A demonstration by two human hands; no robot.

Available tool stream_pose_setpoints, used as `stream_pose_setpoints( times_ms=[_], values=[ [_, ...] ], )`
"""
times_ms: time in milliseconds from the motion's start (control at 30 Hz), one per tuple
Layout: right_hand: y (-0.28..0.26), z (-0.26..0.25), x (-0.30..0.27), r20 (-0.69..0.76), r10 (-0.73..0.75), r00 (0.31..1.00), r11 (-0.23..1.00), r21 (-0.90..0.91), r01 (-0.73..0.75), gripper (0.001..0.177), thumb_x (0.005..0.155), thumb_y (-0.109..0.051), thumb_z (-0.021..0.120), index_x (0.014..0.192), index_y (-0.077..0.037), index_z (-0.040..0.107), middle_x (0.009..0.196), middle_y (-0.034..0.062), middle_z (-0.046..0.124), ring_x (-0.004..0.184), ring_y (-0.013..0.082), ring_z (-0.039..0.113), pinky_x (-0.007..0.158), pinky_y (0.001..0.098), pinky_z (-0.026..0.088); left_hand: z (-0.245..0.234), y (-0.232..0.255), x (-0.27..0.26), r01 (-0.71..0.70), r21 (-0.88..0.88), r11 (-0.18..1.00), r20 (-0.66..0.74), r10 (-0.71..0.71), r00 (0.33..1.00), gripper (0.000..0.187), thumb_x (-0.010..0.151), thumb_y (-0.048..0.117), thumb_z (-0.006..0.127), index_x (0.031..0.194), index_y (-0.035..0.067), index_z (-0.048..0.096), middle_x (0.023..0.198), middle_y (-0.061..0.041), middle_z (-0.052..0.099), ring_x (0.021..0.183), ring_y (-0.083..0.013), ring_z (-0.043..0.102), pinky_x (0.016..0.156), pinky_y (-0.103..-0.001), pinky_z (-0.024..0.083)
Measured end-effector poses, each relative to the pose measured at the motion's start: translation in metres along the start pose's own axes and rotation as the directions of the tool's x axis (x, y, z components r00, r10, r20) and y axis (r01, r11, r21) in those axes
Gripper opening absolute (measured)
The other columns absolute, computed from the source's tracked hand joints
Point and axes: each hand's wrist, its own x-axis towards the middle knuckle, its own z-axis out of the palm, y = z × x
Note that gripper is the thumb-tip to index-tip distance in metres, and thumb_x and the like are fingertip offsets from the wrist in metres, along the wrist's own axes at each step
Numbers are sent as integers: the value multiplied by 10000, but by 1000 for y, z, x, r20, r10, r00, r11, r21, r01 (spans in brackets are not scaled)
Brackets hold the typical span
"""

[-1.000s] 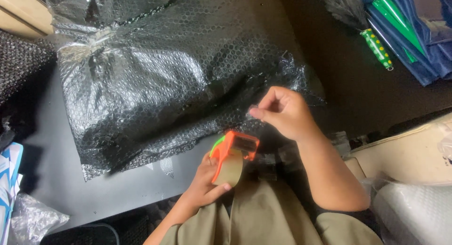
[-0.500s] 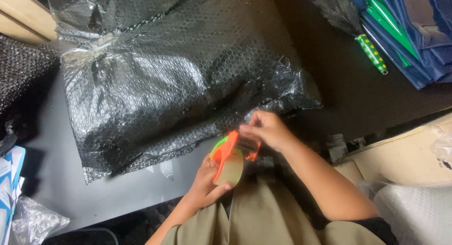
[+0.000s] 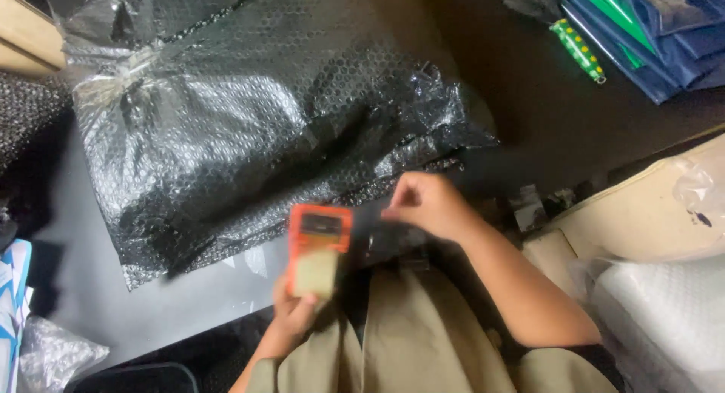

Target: The person dusts a green pillow, then wraps it in black bubble wrap and secures the packaging with tape from a dispenser.

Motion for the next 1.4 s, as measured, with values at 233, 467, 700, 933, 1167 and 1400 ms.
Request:
stream_pose_setpoints(
  times_ms=[233, 467, 700, 933, 1167, 1400],
  values=[
    [-5, 38, -18, 359, 52, 932, 866, -481, 137, 172, 779, -187, 865, 852, -135, 717, 824, 48, 758, 814, 230, 753, 723, 344, 591, -22, 18, 9, -53, 124, 991, -432, 102, 896, 474, 810, 207, 769, 1150, -78, 603, 812, -216, 687, 652, -230, 654, 653, -403, 578],
    [4, 52, -36, 291, -82, 953, 677, -686, 268, 268, 800, -194, 832, 998, -154, 654, 1015, 46, 652, 925, 286, 714, 776, 382, 597, 21, 34, 24, 25, 124, 992, -356, 21, 934, 505, 868, 167, 762, 1265, -74, 564, 913, -223, 734, 718, -248, 725, 628, -395, 614],
    [-19, 19, -35, -84, -441, 893, 770, -547, 329, 592, 710, -261, 924, 1232, -102, 695, 1087, 86, 686, 950, 302, 654, 789, 392, 539, 34, 51, 54, 83, 266, 960, -169, -39, 985, 711, 804, 47, 804, 1396, -97, 437, 1146, -251, 689, 991, -347, 725, 831, -483, 616],
    [-39, 36, -15, -95, -817, 568, 515, -563, 647, 467, 810, -296, 887, 1237, -164, 753, 1140, 60, 655, 987, 266, 648, 840, 383, 545, 81, 118, 126, -162, 475, 865, 50, 157, 986, 921, 980, 192, 700, 1675, 296, 105, 1672, -51, 347, 1517, -296, 372, 1248, -590, 256],
    [-43, 59, -9, -100, -803, 587, 561, -458, 690, 120, 774, -166, 906, 822, -191, 799, 960, -7, 690, 831, 213, 668, 759, 328, 556, 56, 63, 80, -41, 514, 857, 77, 2, 997, 745, 884, 258, 787, 1489, -5, 442, 1469, -220, 564, 1379, -451, 507, 1156, -708, 255],
    [-41, 60, -39, -50, -835, 547, 455, -620, 639, 53, 877, -75, 782, 849, -94, 742, 1041, 34, 761, 966, 260, 733, 878, 380, 582, 56, 42, 70, -95, 597, 797, 115, 33, 993, 658, 892, 401, 761, 1407, 43, 562, 1370, -162, 659, 1294, -391, 600, 1108, -654, 356]
  ],
)
